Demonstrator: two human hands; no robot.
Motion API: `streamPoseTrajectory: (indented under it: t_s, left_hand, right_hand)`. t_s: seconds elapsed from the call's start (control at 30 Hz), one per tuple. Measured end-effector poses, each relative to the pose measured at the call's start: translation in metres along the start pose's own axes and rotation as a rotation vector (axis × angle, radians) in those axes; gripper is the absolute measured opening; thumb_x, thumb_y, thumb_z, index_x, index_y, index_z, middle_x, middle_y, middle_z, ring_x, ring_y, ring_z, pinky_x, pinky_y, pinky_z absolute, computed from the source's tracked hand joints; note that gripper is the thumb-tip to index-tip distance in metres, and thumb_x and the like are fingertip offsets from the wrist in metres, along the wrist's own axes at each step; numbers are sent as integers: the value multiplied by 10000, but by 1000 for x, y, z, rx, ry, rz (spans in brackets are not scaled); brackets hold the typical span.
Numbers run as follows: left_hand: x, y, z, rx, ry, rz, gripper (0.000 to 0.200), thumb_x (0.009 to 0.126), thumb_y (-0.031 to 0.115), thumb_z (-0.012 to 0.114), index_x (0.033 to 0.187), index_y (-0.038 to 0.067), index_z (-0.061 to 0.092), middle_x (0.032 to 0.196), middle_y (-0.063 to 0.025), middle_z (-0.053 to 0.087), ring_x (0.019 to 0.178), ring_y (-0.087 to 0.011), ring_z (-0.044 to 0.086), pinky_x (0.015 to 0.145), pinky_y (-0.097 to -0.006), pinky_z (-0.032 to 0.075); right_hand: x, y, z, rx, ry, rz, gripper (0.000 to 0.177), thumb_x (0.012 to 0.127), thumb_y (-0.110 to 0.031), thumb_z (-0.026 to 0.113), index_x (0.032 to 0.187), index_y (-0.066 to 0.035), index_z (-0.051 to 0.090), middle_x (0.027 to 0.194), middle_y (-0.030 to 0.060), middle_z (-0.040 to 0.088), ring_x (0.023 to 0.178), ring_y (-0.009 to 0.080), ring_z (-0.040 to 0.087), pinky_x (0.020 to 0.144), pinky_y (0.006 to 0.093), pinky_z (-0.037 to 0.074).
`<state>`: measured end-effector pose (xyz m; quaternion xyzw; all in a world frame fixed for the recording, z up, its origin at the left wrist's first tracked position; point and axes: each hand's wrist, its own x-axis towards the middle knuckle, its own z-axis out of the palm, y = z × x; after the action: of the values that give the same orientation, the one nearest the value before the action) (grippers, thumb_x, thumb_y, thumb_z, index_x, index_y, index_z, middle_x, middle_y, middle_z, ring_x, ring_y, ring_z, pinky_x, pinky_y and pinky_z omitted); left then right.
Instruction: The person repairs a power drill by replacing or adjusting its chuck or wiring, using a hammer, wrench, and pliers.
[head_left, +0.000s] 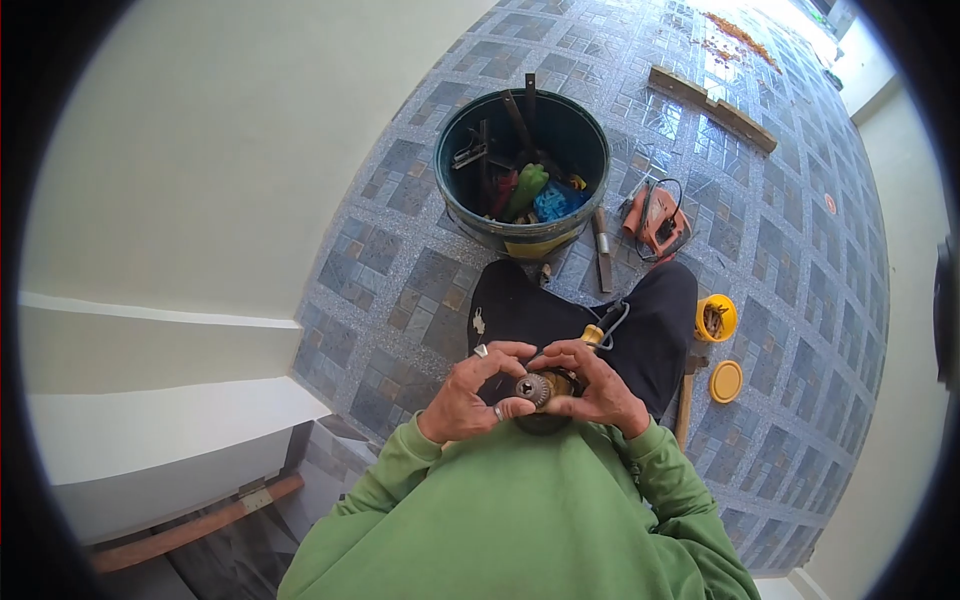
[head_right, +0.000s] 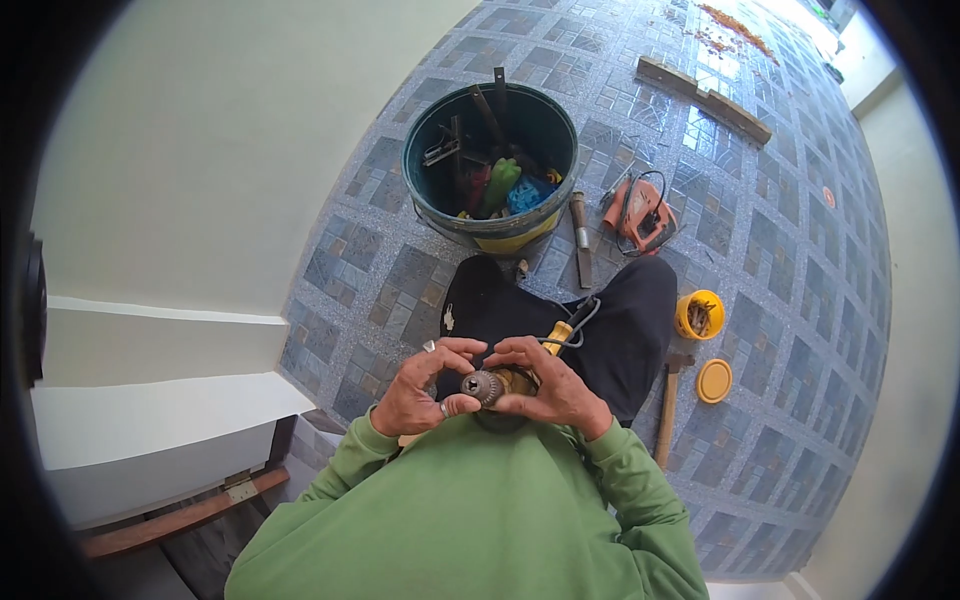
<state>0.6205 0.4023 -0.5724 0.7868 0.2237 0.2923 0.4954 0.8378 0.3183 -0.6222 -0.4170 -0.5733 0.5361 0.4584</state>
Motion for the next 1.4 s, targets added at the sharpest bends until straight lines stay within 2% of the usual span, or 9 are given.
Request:
streamPoseTrajectory:
  t_s: [0.1, 0.53, 0.7, 0.83, 0.93, 1.03, 1.2, 1.33, 1.4]
  left_hand:
    - [-7, -3, 11, -250, 34, -150, 480, 771, 288, 848, 1085, 4, 621, 970, -133, 695, 869, -185, 684, 786, -299, 547]
    - [-11, -5, 4, 99, 0, -78, 498, 814, 438, 775, 991, -15, 668, 691, -71, 534, 595, -204, 530, 586, -345, 455]
    - [-27, -8, 6, 190, -28, -339, 478, 817, 434, 784, 852, 0, 584, 859, -88, 589, 753, -167, 554, 656, -301, 432]
    - [-30, -15, 25, 98, 223, -136, 434, 788, 275, 841, 940, 31, 515, 1078, -117, 593, 960, -179, 603, 792, -304, 490]
    - [-26, -12, 26, -515, 236, -171, 592, 734, 131, 872, 1168, 41, 480, 1276, -153, 518, 1223, -224, 537, 1000, -333, 468]
    - [-26, -6, 14, -305, 121, -309, 731, 706, 68, 873, 1297, 38, 445, 1195, -149, 589, 1237, -258, 560, 1052, -354, 462]
    - [-13, 7, 13, 189, 149, -264, 715, 697, 291, 898, 1258, 32, 536, 866, -99, 674, 778, -217, 679, 699, -346, 559]
    - [-14, -4, 23, 510, 139, -203, 713, 701, 450, 868, 1198, 24, 587, 848, -122, 664, 698, -227, 648, 642, -356, 526]
    - [-7, 18, 14, 489, -22, -496, 668, 705, 444, 853, 1159, 16, 614, 893, -150, 658, 768, -273, 664, 705, -361, 531]
  right_hand:
    - [-1, -5, 10, -353, 41, 15, 723, 713, -198, 880, 1261, -59, 428, 1183, 122, 619, 1162, 242, 608, 971, 363, 486]
    - [0, -4, 7, -121, 21, -4, 754, 678, -308, 897, 1246, -61, 465, 1163, 72, 581, 1139, 250, 587, 981, 382, 441]
    - [7, 9, 26, -358, 179, 41, 866, 572, -385, 936, 1244, -91, 476, 1122, 57, 576, 1007, 252, 589, 859, 369, 415]
    - [12, 3, 32, -313, 187, 87, 886, 571, -377, 934, 1264, -89, 463, 1128, 60, 581, 1014, 256, 585, 863, 367, 412]
    - [13, 1, 30, -439, 154, 48, 880, 592, -347, 924, 1282, -81, 447, 1137, 73, 585, 1020, 269, 593, 868, 392, 426]
    - [17, 3, 27, -424, 61, 51, 927, 596, -337, 914, 1333, -72, 418, 1187, 100, 555, 1054, 311, 590, 898, 421, 442]
    - [24, -5, 19, -521, -111, 144, 857, 605, -393, 878, 1302, -49, 517, 1417, 180, 407, 1190, 380, 530, 977, 505, 418]
    - [25, 1, 20, -542, -196, 140, 743, 636, -420, 854, 1212, -46, 571, 1452, 188, 385, 1252, 370, 489, 974, 534, 407]
    - [22, 1, 24, -600, -112, 117, 679, 674, -424, 832, 1184, -61, 569, 1422, 158, 432, 1269, 353, 469, 970, 520, 404]
